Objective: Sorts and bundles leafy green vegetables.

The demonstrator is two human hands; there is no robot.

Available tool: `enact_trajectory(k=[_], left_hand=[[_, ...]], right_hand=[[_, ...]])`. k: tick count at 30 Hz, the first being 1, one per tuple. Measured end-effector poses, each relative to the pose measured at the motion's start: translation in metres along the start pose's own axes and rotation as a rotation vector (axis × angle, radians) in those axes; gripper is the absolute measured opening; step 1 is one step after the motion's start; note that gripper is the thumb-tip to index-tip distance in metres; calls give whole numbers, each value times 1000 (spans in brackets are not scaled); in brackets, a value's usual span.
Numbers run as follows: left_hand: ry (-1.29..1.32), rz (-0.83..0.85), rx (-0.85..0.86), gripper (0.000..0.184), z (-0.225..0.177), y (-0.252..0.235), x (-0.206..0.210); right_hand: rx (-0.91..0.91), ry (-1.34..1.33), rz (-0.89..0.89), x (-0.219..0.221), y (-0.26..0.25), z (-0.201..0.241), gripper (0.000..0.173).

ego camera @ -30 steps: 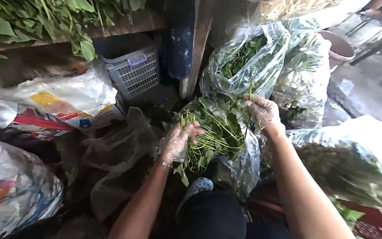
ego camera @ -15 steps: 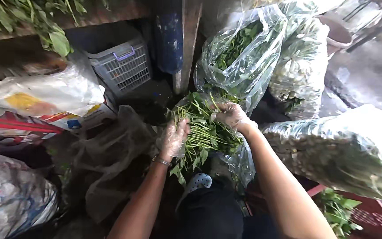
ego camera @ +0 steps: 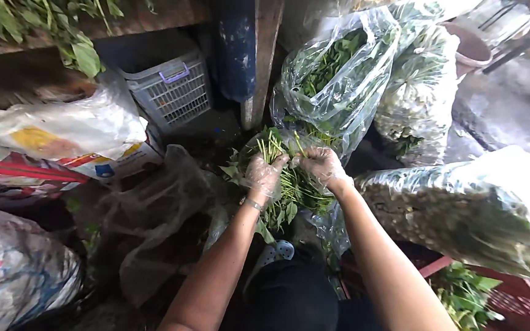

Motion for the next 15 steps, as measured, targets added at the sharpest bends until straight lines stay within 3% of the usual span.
enact_trajectory(k=[7,11,13,15], left_hand=[[40,67,88,43,-8,1,7],[65,98,140,40,-14,2,11],[78,103,187,38,-20,4,11],[83,115,233,36,-26,6,10]], right_hand=[[-74,-69,-34,-12,6,0,9],[-169,-42,42,-5,10,5,24],[-260,34,27,-3,14,12,12],[-285,99,-22,-10,18,16,11]])
Point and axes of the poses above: each hand's wrist, its own y-axis away from the middle knuckle, its own x-axis out of the palm, z = x × y, the point moved 9 cm from there along -y, towards the middle knuckle, and after that the axes turned 11 degrees about x, right-handed, at the moved point
